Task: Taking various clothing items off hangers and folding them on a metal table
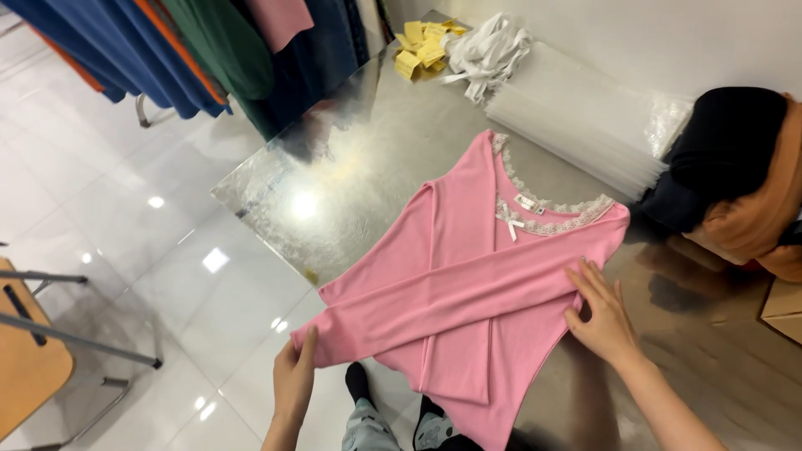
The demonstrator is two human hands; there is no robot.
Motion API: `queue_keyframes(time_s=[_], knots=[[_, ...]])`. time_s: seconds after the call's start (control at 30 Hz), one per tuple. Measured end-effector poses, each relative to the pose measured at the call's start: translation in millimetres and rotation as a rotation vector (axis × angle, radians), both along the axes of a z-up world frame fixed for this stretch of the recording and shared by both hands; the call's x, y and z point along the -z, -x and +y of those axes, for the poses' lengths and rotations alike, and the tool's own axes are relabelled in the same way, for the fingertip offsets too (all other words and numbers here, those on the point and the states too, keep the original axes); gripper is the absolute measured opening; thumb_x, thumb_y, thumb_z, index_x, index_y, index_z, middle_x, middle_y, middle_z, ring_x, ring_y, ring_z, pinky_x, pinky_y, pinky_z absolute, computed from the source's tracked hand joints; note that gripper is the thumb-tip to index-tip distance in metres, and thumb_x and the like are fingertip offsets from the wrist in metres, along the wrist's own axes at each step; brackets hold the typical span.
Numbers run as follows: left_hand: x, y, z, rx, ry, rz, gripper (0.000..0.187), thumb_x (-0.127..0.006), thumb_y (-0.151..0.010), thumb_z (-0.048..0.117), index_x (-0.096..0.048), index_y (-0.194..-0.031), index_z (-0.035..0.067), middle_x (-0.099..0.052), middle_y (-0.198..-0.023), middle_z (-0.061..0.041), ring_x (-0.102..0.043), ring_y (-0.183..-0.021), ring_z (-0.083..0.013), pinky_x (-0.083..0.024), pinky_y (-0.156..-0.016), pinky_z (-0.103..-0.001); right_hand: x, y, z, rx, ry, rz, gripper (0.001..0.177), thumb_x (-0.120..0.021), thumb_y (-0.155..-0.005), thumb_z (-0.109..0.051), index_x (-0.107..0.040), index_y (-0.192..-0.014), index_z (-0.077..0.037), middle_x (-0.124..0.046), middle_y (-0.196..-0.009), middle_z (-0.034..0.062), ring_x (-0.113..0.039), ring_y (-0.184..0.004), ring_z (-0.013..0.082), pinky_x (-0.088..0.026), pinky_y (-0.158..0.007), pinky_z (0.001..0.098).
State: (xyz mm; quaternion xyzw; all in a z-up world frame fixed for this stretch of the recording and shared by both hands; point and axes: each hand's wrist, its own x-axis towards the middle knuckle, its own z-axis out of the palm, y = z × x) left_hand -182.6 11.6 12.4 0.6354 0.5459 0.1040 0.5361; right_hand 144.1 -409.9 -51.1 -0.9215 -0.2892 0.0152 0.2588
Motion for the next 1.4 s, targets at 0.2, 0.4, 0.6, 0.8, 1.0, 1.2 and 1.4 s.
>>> queue_keyframes(time_s=[0.2,0.4,0.6,0.8,1.0,1.2,1.4], knots=[[5.4,-8.7,8.1,-0.178,-0.206,-0.11,0.052,-0.054,-0.104,0.05,-0.042,-0.071,0.011,-0.038,-0.069,0.001,-0.035,-0.066,-0.0149,-0.032,-0.058,-0.035,17.1,-20.7,6.0,0.034,0.111,-0.338,0.097,-0.056,-0.069,0.003,-0.045,-0.163,-0.016,-0.041,-0.172,0.013,-0.033,-0.16,0.0284,-0.026,-0.127,0.0608],[15.3,7.8,6.4,-0.08,-0.124,0.024,0.056,-0.057,-0.1,0.053,-0.033,-0.068,0.014,-0.031,-0.067,0.002,-0.028,-0.067,-0.0151,-0.024,-0.06,-0.034,32.5,-25.9,-15.9,0.043,0.276,-0.188,0.098,-0.055,-0.073,-0.003,-0.036,-0.166,-0.027,-0.029,-0.176,0.0038,-0.022,-0.164,0.0237,-0.021,-0.124,0.0674],[60.5,19.7,14.9,-0.091,0.059,0.004,0.049,-0.059,-0.098,0.047,-0.039,-0.069,0.013,-0.034,-0.072,0.001,-0.03,-0.072,-0.0159,-0.024,-0.067,-0.03,9.2,-47.5,-20.9,0.023,0.409,0.216,0.091,-0.071,-0.075,-0.045,-0.034,-0.158,-0.052,-0.011,-0.179,-0.0007,0.007,-0.167,0.0363,-0.003,-0.116,0.0831],[23.6,11.8,-1.5,-0.221,0.049,-0.154,0.055,-0.056,-0.102,0.051,-0.029,-0.07,0.015,-0.027,-0.069,0.003,-0.025,-0.066,-0.0133,-0.021,-0.059,-0.031,-44.7,-53.9,55.7,0.205,0.13,0.324,0.078,-0.042,-0.098,-0.049,-0.025,-0.167,-0.018,-0.014,-0.178,0.0031,-0.007,-0.164,0.0156,-0.01,-0.129,0.0444],[41.2,18.1,8.8,-0.131,-0.148,-0.02,0.052,-0.051,-0.103,0.054,-0.065,-0.079,0.01,-0.055,-0.071,0.0,-0.046,-0.073,-0.015,-0.037,-0.067,-0.033,-2.2,-99.6,43.9,0.342,0.368,0.07,0.09,-0.019,-0.102,-0.066,-0.018,-0.168,-0.005,-0.01,-0.178,0.0142,-0.003,-0.163,0.0332,-0.001,-0.12,0.0742],[44.3,14.5,0.0,-0.198,-0.051,-0.082,0.053,-0.052,-0.106,0.05,-0.04,-0.069,0.014,-0.033,-0.067,0.003,-0.031,-0.067,-0.0142,-0.026,-0.061,-0.03,28.9,-101.3,58.9,0.346,0.408,0.037,0.091,-0.026,-0.1,-0.066,-0.014,-0.169,-0.009,-0.006,-0.176,0.0265,0.006,-0.161,0.0479,0.016,-0.112,0.079],[123.6,29.3,27.8,-0.192,-0.088,-0.08,0.057,-0.055,-0.109,0.052,-0.076,-0.087,0.005,-0.065,-0.064,-0.011,-0.066,-0.064,-0.0213,-0.054,-0.052,-0.033,-15.8,118.5,204.9,-0.42,-0.206,0.066,0.07,-0.063,-0.097,-0.01,-0.038,-0.161,-0.001,-0.029,-0.168,0.0286,-0.021,-0.153,0.0502,-0.019,-0.124,0.065]])
